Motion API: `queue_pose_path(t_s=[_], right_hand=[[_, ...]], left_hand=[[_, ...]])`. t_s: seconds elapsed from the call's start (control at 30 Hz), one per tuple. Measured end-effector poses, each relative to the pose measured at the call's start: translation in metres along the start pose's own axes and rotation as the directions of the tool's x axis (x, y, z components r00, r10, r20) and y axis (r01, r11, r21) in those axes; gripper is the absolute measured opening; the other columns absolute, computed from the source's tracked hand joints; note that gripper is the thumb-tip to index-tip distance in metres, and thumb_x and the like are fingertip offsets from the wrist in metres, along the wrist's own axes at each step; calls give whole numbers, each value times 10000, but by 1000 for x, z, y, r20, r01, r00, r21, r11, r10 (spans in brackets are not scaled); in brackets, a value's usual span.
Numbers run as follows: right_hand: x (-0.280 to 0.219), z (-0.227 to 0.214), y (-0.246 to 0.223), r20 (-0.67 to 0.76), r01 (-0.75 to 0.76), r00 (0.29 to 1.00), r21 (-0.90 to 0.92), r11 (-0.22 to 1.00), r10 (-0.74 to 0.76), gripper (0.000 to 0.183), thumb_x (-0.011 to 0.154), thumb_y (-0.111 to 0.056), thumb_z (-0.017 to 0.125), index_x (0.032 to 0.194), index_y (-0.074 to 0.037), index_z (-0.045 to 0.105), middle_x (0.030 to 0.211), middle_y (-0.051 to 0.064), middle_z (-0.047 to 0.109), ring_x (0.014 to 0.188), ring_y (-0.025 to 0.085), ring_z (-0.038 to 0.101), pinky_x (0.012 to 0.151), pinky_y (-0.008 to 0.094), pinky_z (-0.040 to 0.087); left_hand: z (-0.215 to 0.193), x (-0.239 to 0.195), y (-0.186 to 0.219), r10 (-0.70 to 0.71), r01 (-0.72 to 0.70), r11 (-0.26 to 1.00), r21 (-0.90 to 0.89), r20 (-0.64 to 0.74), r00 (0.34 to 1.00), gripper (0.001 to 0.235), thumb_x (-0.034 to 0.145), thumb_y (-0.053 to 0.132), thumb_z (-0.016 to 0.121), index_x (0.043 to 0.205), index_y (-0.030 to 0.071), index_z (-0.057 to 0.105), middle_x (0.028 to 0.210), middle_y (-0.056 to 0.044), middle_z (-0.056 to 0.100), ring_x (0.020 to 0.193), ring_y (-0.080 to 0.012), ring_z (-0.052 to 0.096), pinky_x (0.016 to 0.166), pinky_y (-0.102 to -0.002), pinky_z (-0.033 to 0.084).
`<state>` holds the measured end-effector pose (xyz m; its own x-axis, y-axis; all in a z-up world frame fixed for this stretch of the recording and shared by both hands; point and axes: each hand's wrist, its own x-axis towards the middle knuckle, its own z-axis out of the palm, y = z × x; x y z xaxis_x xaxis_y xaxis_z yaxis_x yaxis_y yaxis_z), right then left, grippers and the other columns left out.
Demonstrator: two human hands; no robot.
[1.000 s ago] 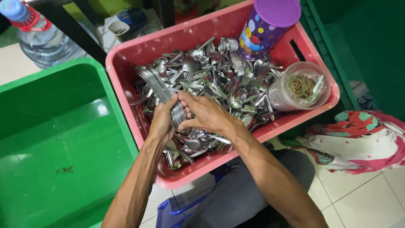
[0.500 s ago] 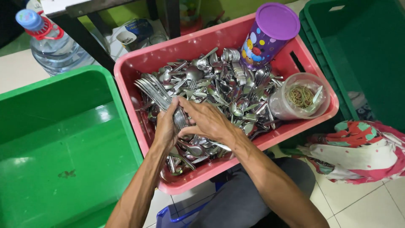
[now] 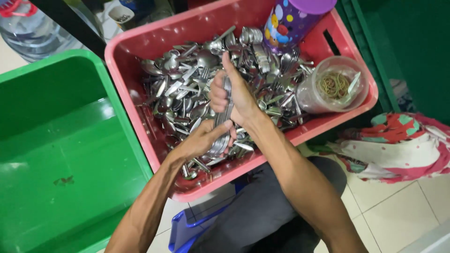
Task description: The person sorts a large pile of mixed metal cutlery in a pink basin, separating forks from spoons by hand. The person gathers forks into a bundle and places them aside while continuing to sift through the remaining items.
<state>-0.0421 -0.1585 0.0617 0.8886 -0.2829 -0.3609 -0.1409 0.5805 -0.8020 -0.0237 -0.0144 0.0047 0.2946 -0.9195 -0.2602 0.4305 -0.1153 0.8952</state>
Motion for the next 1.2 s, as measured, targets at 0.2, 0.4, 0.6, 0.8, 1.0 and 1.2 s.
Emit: queue_pose_path(t_s=[0.2,0.4,0.6,0.8,1.0,1.2], right_hand=[[4,-13,-5,-85,40,996,181,983,-25,546,982,-527,558,662,-153,322,497,-63,211,343,91,221,276,250,224],[-1,-15,-12,-142,90,987,133,987,-71,537,987,-527,549,649,-169,336,482,-62,227,328,83,235,277,240,233],[-2,-11,-12,-107,116,989,164,980,-99,542,971,-551,541,642,-165,351,480,-56,241,329,78,261,275,231,247],[-9,-6,-17,-40,139,990,186,973,-134,552,980,-580,495,643,-157,386,466,-48,266,317,75,281,281,228,267],[8,-23,-4,78,66,993,203,977,-83,553,1005,-574,481,636,-165,437,455,-65,335,334,60,359,299,204,327],[9,-21,4,-24,-69,997,177,982,75,574,1012,-519,551,613,-153,359,482,-44,221,321,99,249,290,238,209]], left_hand=[[6,-8,14,25,-16,993,-120,76,997,485,1070,416,399,1082,-23,603,887,-179,656,758,-263,730,678,-402,667],[16,-6,4,94,-68,976,209,-118,989,384,1057,357,544,851,36,591,662,-51,531,547,-183,677,421,-263,586],[7,-3,-18,233,-214,949,233,-57,971,215,1047,216,574,940,33,610,680,-122,640,472,-157,635,371,-257,536],[4,-4,-26,297,-277,927,255,-46,954,238,1021,232,623,1026,-3,663,724,-124,638,532,-141,606,442,-264,577],[7,0,-18,216,-195,959,207,-87,972,239,1050,236,578,918,41,622,670,-126,622,516,-182,641,398,-240,548],[9,-1,2,-154,144,978,-154,-56,986,409,1033,355,553,909,-35,553,792,-234,661,700,-298,729,616,-442,665]])
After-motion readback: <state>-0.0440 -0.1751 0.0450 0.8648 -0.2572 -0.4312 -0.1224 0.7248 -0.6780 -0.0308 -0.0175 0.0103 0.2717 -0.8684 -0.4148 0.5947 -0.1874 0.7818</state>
